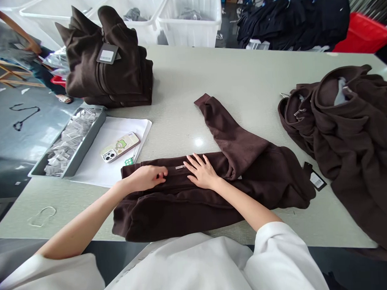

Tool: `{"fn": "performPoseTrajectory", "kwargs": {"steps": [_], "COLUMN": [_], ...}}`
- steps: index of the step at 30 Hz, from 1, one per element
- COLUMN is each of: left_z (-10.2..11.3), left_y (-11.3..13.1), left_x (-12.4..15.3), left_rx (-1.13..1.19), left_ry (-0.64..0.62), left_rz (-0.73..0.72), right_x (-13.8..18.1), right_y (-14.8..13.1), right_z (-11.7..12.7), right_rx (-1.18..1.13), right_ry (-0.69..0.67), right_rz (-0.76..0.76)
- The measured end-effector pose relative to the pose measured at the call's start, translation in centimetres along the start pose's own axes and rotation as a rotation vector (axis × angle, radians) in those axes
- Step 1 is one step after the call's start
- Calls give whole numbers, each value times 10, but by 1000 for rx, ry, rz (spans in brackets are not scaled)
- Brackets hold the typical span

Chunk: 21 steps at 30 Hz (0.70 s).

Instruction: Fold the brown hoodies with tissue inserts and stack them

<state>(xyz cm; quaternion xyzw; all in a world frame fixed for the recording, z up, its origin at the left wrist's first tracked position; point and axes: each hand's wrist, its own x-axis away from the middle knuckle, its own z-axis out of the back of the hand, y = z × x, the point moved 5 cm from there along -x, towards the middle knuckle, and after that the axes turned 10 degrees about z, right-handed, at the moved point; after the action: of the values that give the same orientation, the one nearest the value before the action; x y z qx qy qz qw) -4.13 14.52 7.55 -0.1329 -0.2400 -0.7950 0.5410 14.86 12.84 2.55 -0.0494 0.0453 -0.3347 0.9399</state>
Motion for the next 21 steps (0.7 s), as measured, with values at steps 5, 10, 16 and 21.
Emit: {"fn": "performPoseTrajectory", "kwargs": {"steps": [5, 10, 16, 21], "left_z": [7, -21, 12, -23], "left_y": [-7, -10, -51, -88], "left_x": [-24, -29, 34, 74], "left_rx": [-107, -179, 91, 313], "left_ry": [232, 102, 408, 170], "left_rz": [222, 107, 466, 995], "right_x": [4, 5, 8, 5], "right_y": [1, 0, 0, -1], "right_z": [1, -1, -3, -3], "right_rx": [-22, -45, -41, -8], "right_ry": [-11, -17, -15, -27], "right_rz": [15, 27, 30, 44]}}
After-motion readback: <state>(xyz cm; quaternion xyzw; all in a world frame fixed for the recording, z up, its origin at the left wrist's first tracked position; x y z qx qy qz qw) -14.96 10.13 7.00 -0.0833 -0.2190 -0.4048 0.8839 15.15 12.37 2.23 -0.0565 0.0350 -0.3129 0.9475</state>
